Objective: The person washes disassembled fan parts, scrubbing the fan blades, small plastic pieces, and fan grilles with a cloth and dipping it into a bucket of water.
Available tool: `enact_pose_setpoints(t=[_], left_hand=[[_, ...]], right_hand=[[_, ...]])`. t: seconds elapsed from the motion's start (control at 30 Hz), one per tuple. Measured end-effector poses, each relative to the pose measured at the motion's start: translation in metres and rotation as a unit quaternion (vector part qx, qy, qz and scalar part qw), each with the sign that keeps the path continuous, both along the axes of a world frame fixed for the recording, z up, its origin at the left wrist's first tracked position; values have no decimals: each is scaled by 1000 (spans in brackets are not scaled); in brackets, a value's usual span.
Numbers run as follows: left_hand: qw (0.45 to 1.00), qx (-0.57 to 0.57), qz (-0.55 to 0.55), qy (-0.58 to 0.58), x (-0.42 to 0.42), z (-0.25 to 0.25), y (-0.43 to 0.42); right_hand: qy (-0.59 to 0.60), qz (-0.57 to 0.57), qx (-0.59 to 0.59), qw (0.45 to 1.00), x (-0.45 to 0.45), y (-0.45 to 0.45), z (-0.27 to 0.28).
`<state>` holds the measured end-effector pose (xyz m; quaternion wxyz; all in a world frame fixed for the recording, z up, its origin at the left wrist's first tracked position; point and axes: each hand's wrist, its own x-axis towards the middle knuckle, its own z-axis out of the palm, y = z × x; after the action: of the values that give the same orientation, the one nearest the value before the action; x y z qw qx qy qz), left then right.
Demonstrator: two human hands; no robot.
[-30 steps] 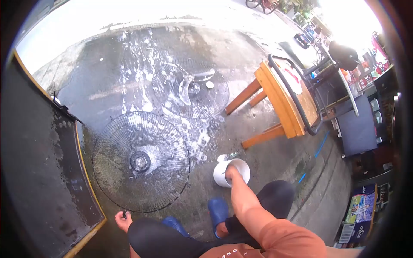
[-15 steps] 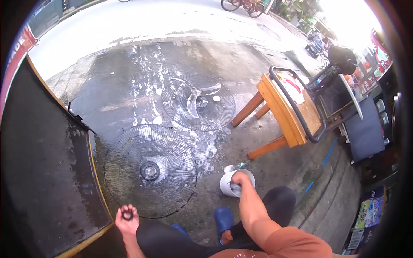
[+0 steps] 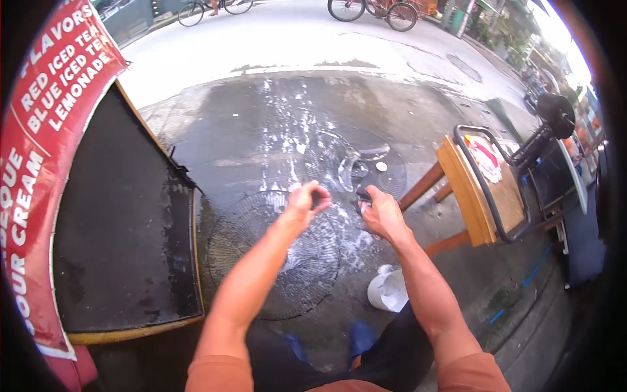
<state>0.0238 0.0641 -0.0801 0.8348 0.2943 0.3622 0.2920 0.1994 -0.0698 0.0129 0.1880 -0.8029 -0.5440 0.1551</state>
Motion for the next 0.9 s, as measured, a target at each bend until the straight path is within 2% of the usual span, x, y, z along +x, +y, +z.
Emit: enact_pose_setpoints(t=[0.03, 0.1, 0.13, 0.2, 0.23, 0.3, 0.33, 0.4, 0.47, 0.5, 0.6, 0.77, 0.87, 0.9], left_hand=[[999, -10, 32, 23, 16, -6, -7], [993, -88, 63, -37, 40, -37, -17], [988, -89, 81, -94, 43, -46, -26], [981, -83, 12, -178, 41, -55, -43], [985, -118, 44, -122, 45, -59, -42], [978, -153, 80, -117, 31, -64, -32], [974, -173, 98, -111, 19, -64, -25], [983, -123, 127, -58, -2, -38, -15], [980, -105, 165, -39, -20, -10, -15], [984, -93, 143, -53, -32, -8, -13], [984, -73, 158, -45, -51, -1, -21], [976, 22, 216, 22, -36, 1, -32], [974, 66, 212, 36, -24, 9, -31], [973, 45, 222, 41, -23, -4, -27]], right_hand=[[2, -5, 42, 999, -9, 5, -4], [11, -18, 124, 992, -27, 13, -17], [6, -15, 98, 995, -37, 15, -22], [57, -21, 61, 996, -54, 17, -37], [66, 1, 62, 996, -58, 20, -42], [83, 45, 55, 994, -64, 24, -52], [103, 81, 111, 985, -67, 23, -60], [140, 146, 231, 952, -73, 28, -75], [174, 205, 196, 943, -74, 34, -67], [188, 238, 180, 936, -74, 36, -61], [161, 275, 216, 923, -74, 41, -58], [70, 206, 232, 948, -89, 49, -69], [103, 104, 246, 958, -98, 52, -73], [147, 82, 237, 957, -95, 54, -68]])
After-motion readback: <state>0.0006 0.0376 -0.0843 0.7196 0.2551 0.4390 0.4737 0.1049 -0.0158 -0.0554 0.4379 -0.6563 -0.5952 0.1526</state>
